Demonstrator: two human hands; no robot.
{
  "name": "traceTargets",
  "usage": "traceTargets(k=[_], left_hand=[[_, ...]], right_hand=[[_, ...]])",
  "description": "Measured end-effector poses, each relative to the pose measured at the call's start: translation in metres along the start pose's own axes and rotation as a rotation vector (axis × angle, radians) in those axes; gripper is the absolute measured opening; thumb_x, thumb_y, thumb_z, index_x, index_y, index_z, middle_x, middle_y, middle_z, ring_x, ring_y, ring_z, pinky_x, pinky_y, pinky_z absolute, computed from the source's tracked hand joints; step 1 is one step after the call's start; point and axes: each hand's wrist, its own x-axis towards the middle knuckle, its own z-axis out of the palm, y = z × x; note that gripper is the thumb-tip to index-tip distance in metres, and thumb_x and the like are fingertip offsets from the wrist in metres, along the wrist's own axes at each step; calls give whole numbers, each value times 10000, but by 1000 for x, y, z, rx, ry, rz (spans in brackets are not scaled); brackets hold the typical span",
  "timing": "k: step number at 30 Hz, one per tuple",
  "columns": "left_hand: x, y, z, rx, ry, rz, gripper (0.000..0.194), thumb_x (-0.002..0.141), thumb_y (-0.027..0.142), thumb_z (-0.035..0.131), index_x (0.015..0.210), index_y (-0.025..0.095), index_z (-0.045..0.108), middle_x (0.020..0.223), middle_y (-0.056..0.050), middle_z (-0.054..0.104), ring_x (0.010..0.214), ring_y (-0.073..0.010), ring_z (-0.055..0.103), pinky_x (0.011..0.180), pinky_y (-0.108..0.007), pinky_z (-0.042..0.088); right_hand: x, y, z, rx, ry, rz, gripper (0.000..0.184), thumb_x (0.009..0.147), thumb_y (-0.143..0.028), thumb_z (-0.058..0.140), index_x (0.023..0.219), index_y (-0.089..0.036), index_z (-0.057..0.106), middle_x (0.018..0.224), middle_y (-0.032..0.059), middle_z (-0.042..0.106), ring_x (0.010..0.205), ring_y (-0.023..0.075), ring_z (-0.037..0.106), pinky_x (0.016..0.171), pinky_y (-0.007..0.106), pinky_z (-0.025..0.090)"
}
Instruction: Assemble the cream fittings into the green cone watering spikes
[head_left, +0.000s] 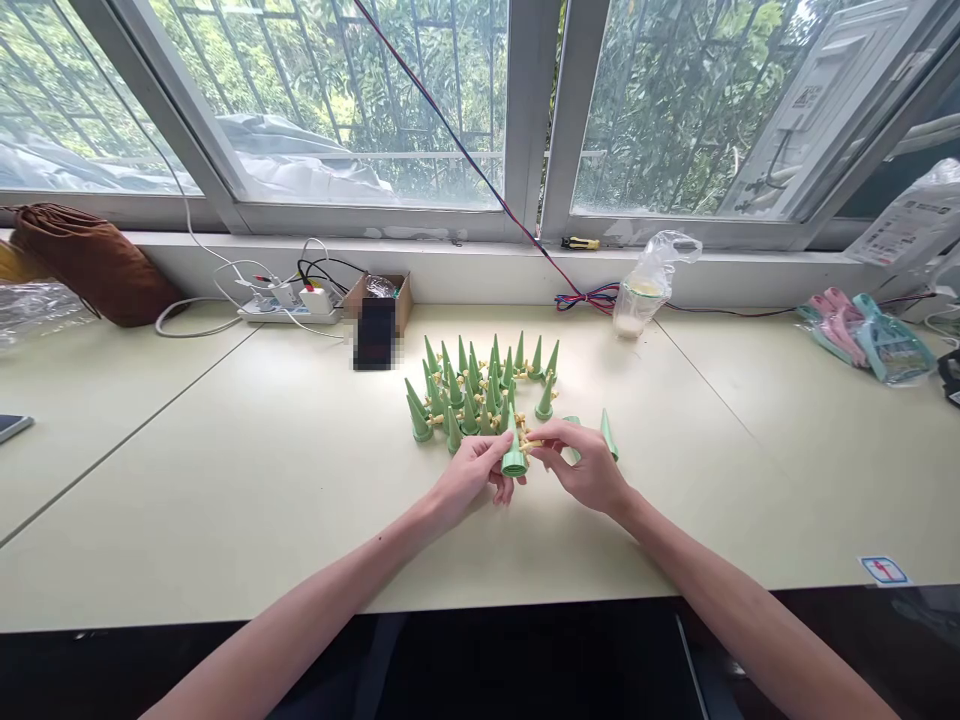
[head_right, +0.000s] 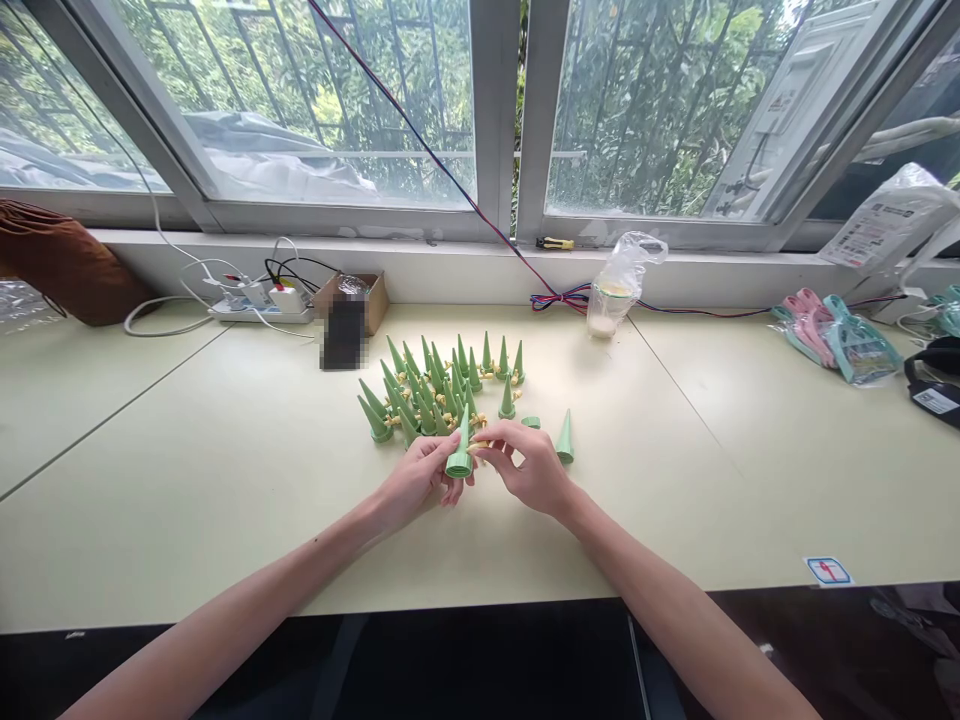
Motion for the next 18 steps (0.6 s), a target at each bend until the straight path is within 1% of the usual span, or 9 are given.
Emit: traceTargets(k=[6,13,15,18], left_hand=[[0,2,0,33,0,14,512,941,567,532,758,104,652,630,-45,638,425,-95,551,412,-208,410],[2,-1,-1,28,-15,37,486,954,541,528,758,111,642,642,-19,611,416,-76,530,424,-212,411],[1,0,-1,60,-5,60,463,948,539,541,762,123,623,602,6,567,423,-86,535,426,-216,408],[-1,3,0,178,33,128,437,952,526,542,765,135,602,525,32,521,408,-89,509,446,-221,412]], right_hand=[[0,-1,0,-36,15,-3,100,978,-258,584,970,-202,667,789,39,711,601,139,634,577,285,553],[0,-1,0,-75,26,-17,106,977,-265,591,917,-199,647,734,29,690,599,140,618,558,273,517],[-1,0,0,-77,22,-9,116,976,-280,594,912,-198,645,742,34,694,593,142,617,551,275,519],[-2,2,0,-88,18,10,127,974,-297,597,910,-200,646,750,41,701,604,152,632,563,286,532]])
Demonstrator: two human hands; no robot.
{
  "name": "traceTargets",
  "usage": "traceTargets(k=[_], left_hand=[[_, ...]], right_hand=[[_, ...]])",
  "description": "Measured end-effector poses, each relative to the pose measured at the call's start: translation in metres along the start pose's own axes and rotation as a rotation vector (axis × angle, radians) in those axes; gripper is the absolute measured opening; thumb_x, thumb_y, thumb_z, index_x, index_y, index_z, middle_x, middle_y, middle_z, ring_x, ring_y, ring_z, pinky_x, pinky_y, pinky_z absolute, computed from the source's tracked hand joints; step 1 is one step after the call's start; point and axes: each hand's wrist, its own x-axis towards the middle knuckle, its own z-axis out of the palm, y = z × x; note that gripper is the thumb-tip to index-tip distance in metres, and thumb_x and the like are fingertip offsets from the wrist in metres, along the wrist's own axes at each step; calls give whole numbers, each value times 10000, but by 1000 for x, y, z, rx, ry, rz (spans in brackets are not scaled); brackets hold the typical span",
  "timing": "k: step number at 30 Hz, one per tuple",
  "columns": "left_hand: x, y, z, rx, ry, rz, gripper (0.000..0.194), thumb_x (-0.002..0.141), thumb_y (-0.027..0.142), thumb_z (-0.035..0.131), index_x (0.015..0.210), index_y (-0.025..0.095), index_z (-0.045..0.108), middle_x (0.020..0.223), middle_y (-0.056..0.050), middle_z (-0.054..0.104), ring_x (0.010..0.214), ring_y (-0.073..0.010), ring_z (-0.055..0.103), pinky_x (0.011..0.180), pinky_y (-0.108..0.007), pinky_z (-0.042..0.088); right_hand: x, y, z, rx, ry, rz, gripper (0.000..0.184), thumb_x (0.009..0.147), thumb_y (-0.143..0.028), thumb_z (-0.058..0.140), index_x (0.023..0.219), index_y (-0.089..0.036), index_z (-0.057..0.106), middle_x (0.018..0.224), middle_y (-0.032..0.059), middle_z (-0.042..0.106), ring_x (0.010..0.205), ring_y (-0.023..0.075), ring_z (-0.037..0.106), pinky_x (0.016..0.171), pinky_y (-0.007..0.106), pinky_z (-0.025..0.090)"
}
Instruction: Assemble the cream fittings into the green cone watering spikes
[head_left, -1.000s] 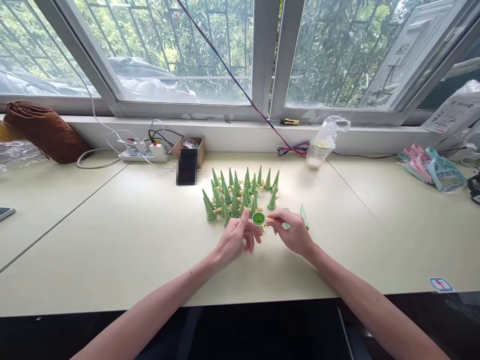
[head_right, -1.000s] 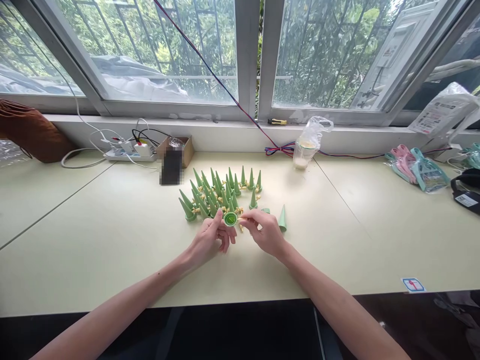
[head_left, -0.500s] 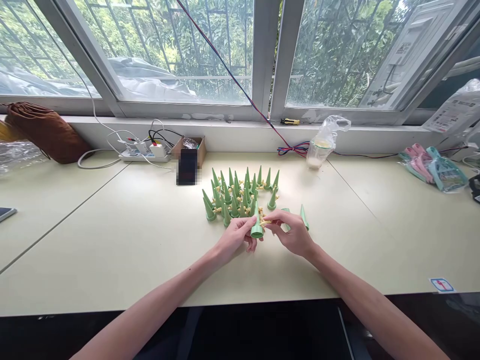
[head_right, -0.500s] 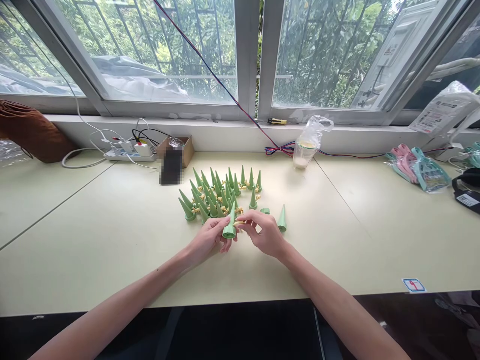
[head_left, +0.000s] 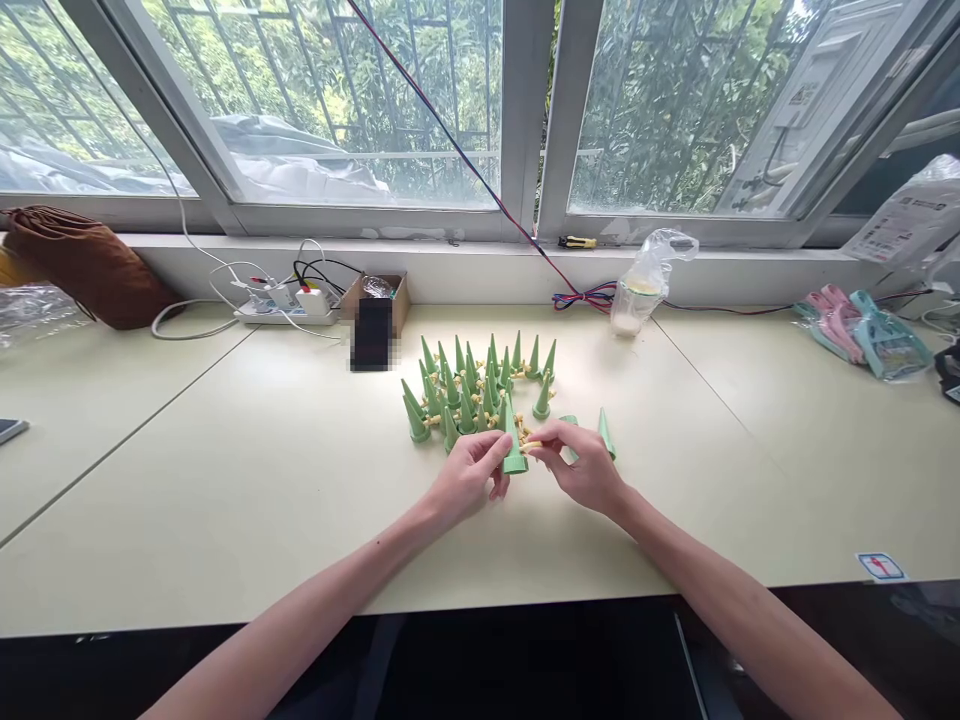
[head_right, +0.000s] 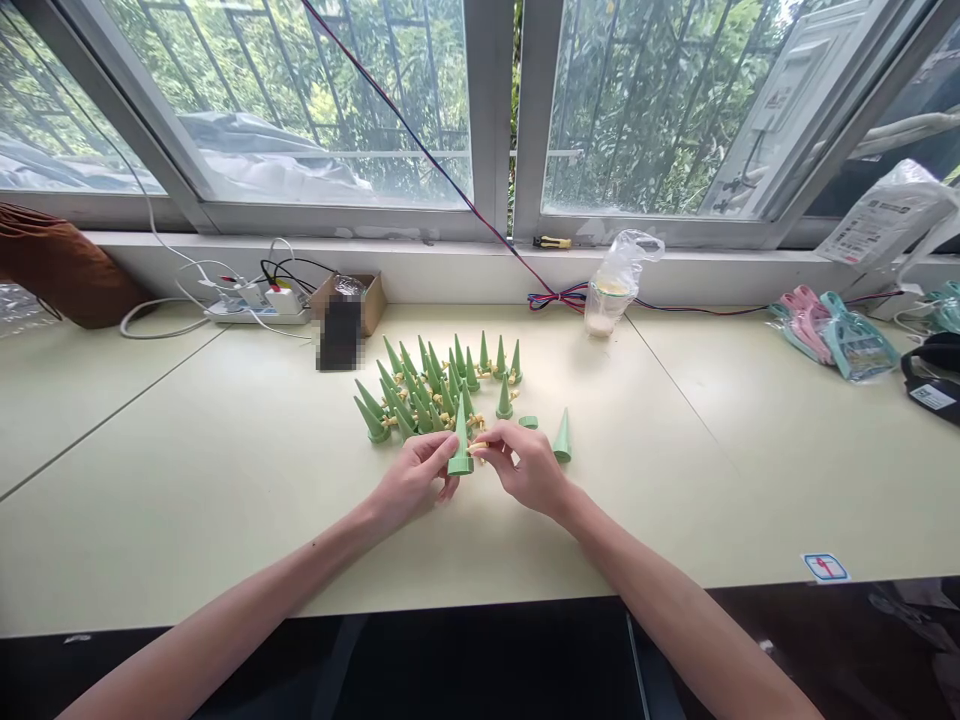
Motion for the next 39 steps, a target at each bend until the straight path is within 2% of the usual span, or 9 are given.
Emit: traceTargets(k=[7,12,18,22,25,31,36,39], left_hand=[[-3,-1,-1,231,116,135,479,948,510,550,626,158,510,482,39,459,423,-87,487,449,-209,405],[-2,-3,-3,343,143,281,457,947,449,581,614,136,591,628,-19,544,492,-80,466,450,-204,417],[-3,-5,-2,441,185,435,273,945,339,613,774,155,719,836,-66,605,631,-110,553,508,-209,478],[-4,-10,-3,532,196,529,174,955,268,607,905,180,748,907,-65,625,598,-86,547,513,-210,488],[-4,-13,-4,588,210,594,169,959,261,600,958,190,754,925,-66,626,578,-79,539,508,-216,488],[-3,-12,-2,589,223,579,183,957,295,601,1009,195,746,937,-69,631,576,-81,536,507,-220,487],[-3,-7,3,575,211,494,214,983,311,544,1021,183,712,1020,-83,650,570,-71,497,526,-207,483],[-4,-6,5,537,268,467,273,1010,348,479,1099,174,669,1054,-93,652,592,-81,536,533,-208,477]], right_hand=[[-1,0,0,6,-19,2,111,966,-283,597,895,-204,633,818,65,737,625,166,657,578,297,539],[-1,0,0,-19,-33,3,122,966,-280,584,875,-205,614,758,48,710,571,151,603,544,284,505],[-1,1,-1,-42,-42,12,165,975,-297,561,842,-203,589,699,33,652,545,142,537,520,275,461],[0,-1,-2,-54,-64,32,205,986,-320,540,818,-207,575,635,5,585,522,135,492,501,266,432],[0,-1,-2,-59,-72,43,222,988,-331,536,809,-206,571,624,-1,562,515,132,478,496,261,421],[0,-1,-1,-88,-49,51,233,992,-359,527,817,-210,565,630,2,556,518,134,487,505,262,424],[0,-1,0,-111,59,33,209,992,-338,538,829,-211,570,672,14,586,568,146,528,554,275,457],[0,-2,0,-92,135,39,183,998,-316,531,852,-216,580,710,22,605,603,150,551,585,283,489]])
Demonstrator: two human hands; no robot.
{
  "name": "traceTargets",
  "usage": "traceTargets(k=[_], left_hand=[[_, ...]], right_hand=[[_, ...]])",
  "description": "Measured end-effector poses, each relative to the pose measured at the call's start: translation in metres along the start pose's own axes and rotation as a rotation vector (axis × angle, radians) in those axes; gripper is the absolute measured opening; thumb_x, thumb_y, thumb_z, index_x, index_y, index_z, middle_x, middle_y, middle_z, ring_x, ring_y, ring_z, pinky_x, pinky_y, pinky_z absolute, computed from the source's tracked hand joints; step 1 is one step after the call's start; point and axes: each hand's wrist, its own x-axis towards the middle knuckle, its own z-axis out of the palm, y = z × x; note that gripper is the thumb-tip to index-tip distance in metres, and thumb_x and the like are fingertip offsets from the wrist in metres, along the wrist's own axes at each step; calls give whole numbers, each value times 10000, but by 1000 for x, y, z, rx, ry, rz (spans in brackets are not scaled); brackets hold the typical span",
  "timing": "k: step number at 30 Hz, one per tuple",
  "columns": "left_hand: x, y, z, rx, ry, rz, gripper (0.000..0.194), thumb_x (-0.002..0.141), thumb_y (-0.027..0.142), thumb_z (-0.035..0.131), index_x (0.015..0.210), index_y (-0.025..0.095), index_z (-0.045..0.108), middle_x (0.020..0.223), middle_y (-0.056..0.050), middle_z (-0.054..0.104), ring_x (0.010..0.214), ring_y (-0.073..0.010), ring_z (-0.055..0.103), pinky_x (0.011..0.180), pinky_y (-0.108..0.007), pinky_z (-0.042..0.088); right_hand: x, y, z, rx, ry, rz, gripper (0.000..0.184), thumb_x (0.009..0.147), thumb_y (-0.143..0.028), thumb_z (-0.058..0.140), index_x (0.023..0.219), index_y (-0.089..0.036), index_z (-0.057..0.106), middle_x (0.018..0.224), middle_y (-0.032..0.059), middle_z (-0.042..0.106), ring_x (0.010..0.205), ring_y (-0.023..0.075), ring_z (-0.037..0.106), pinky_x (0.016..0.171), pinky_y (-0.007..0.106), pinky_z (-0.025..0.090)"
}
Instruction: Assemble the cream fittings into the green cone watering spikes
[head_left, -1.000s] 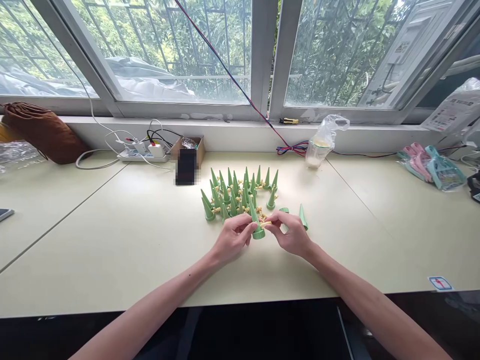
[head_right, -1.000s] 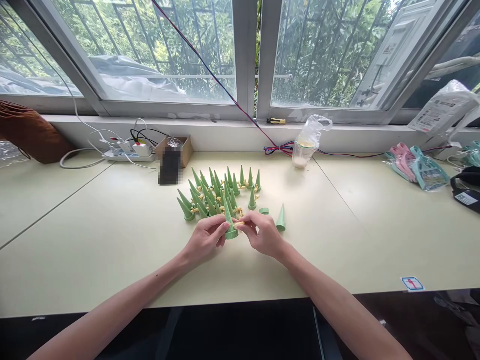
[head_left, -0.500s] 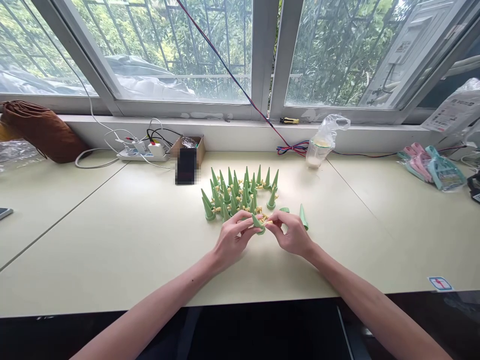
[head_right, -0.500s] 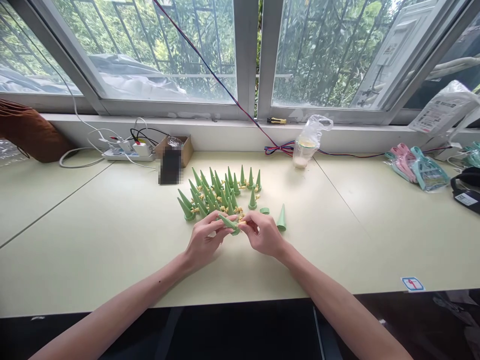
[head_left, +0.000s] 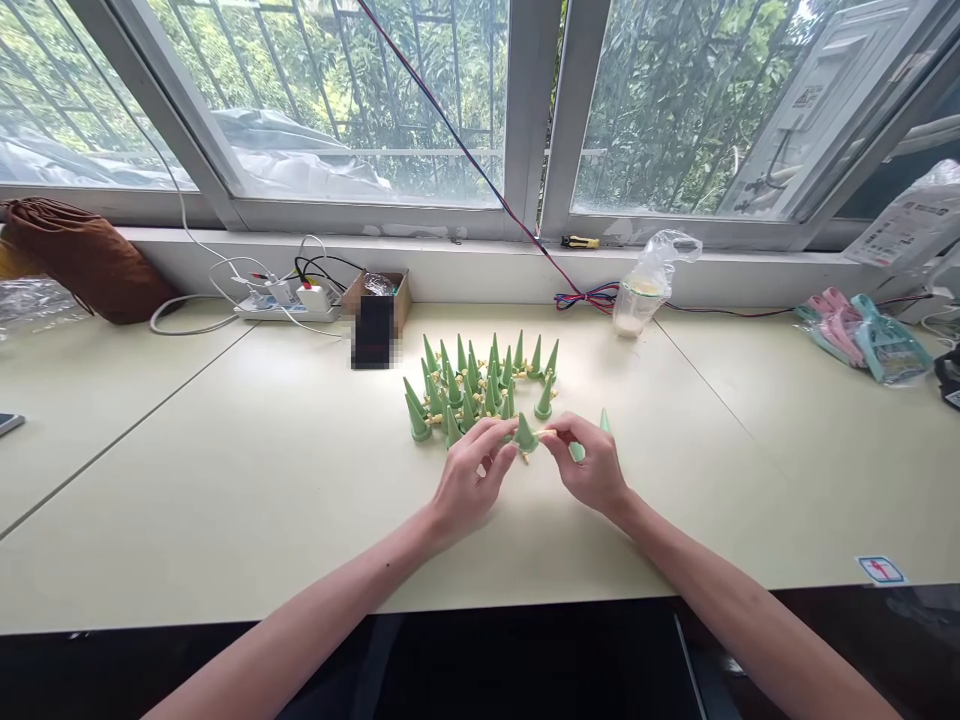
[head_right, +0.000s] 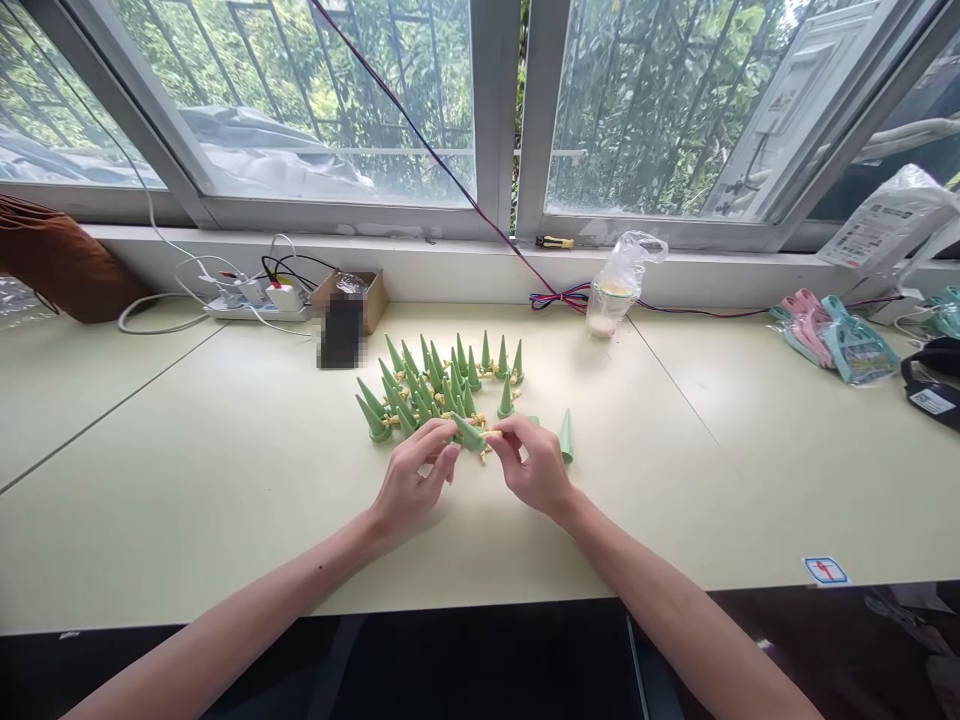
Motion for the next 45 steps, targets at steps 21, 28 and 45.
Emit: traceTargets(k=[21,28,45], left_hand=[[2,2,-6,-251,-222,-320,491,953,546,508,792,109,665,491,25,512,442,-82,456,460,-192,356],[1,-1,-6,-222,-221,-296,398,948,475,558,794,116,635,510,34,503,452,-86,479,459,-194,368],[0,-8,-3,-15,-48,-3,180,869,316,723,951,156,725,802,-21,607,571,-76,483,489,-185,452]], right_hand=[[3,0,-1,91,-46,-82,52,969,-197,582,946,-213,626,770,23,634,620,135,568,598,269,522],[2,0,-2,86,-66,-40,83,978,-239,568,928,-207,627,736,17,631,599,136,571,599,273,527],[0,5,-1,54,-112,28,148,964,-266,569,834,-199,590,705,29,640,598,152,560,551,267,470]])
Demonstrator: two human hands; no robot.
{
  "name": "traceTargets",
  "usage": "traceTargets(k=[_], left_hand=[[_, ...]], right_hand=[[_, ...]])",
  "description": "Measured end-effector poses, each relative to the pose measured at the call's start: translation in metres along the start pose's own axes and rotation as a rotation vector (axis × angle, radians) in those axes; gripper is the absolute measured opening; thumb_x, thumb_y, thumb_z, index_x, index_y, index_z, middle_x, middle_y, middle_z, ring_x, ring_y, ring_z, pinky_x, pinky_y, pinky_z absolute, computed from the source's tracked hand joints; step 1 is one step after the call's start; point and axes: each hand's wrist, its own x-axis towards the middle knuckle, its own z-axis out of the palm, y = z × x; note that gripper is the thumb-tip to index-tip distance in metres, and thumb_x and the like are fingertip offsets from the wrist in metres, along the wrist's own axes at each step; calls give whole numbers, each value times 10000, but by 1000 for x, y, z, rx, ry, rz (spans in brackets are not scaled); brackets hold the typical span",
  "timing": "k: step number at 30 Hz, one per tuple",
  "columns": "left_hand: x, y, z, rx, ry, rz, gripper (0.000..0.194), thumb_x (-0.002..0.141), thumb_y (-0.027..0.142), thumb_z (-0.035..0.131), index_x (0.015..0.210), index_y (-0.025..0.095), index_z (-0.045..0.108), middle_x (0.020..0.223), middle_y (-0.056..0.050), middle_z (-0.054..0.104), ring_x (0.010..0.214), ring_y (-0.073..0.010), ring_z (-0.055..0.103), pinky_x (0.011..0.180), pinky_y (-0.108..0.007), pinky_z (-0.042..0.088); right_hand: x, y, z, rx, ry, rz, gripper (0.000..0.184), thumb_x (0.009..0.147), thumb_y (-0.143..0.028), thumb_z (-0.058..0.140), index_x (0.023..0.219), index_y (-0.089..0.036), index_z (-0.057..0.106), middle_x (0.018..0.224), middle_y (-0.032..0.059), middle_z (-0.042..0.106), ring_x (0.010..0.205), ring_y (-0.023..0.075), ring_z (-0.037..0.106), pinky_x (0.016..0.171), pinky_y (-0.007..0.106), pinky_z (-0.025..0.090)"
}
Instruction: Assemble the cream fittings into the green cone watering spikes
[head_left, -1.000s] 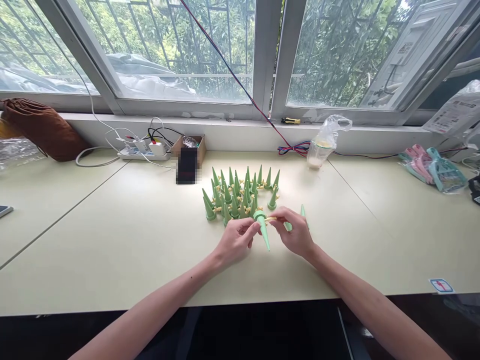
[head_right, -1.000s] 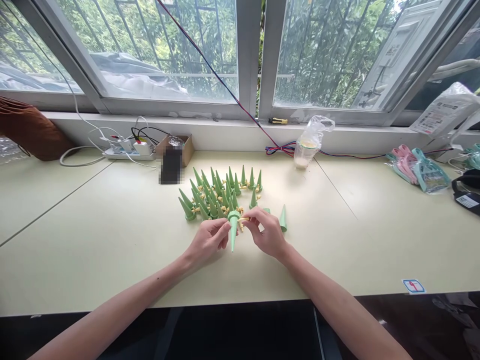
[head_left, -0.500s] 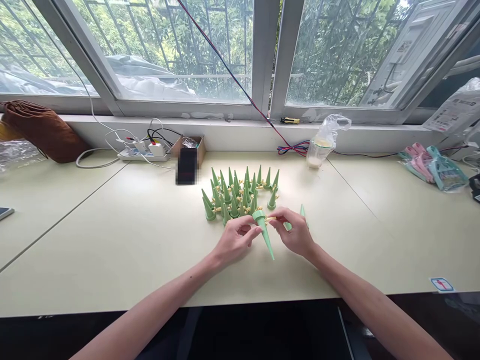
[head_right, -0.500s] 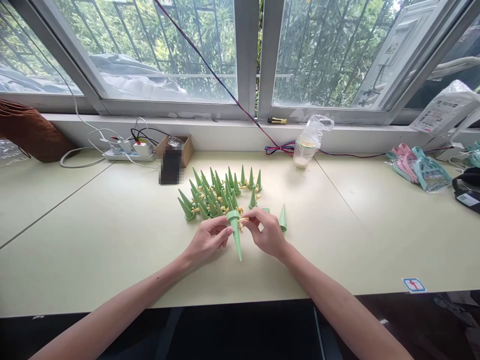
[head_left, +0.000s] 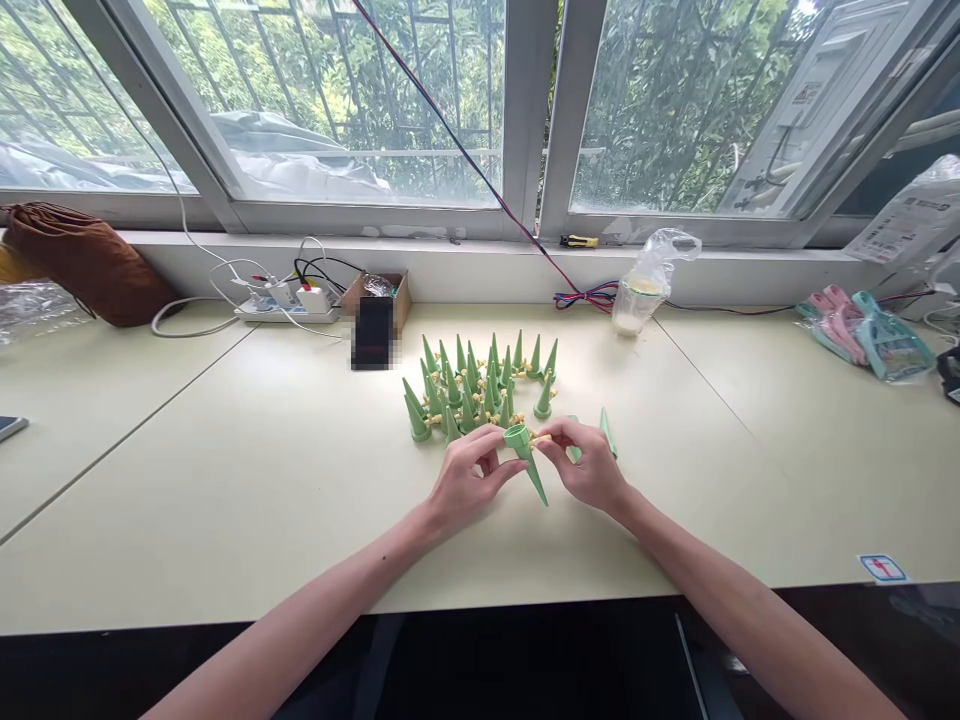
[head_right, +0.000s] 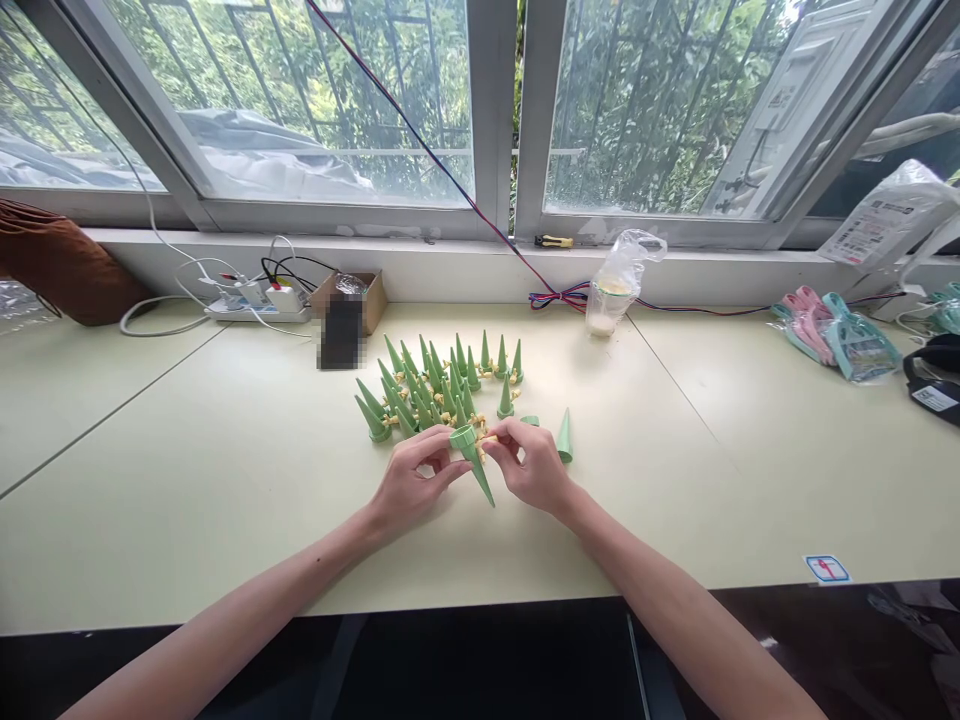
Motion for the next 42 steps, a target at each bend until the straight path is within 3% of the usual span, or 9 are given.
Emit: traceTargets(k=[16,27,34,38,42], left_hand=[[-1,1,0,46,80,157,158,892,235,697,1038,195,742,900,-41,663,521,-41,458,485,-176,462],[-3,-8,3,133,166,353,309,894,143,672,1184,246,702,856,-8,621,493,-29,405,452,-157,398],[-3,-5,2,215,196,377,285,889,138,673,1159,217,723,630,46,625,452,-43,377,458,-160,365],[-3,-2,2,215,183,361,277,911,184,654,1179,212,722,671,20,708,422,-39,374,439,-158,369],[-4,-2,1,218,166,340,296,911,178,647,1198,208,714,659,18,688,426,-40,391,441,-153,383]], right_hand=[[-1,0,0,23,-42,24,207,984,-331,539,821,-206,562,607,-21,515,527,127,456,510,255,415],[0,-2,0,58,-66,30,231,997,-353,515,826,-204,558,595,-24,514,508,120,433,492,250,386],[1,-2,1,70,-69,27,260,1000,-380,509,824,-197,563,591,-24,524,498,116,446,481,247,387],[1,-3,1,68,-68,27,276,1004,-391,502,816,-199,563,592,-19,532,498,119,455,481,250,390],[1,-3,1,75,-63,12,264,1004,-378,505,810,-206,555,585,-25,518,492,119,442,479,250,379]])
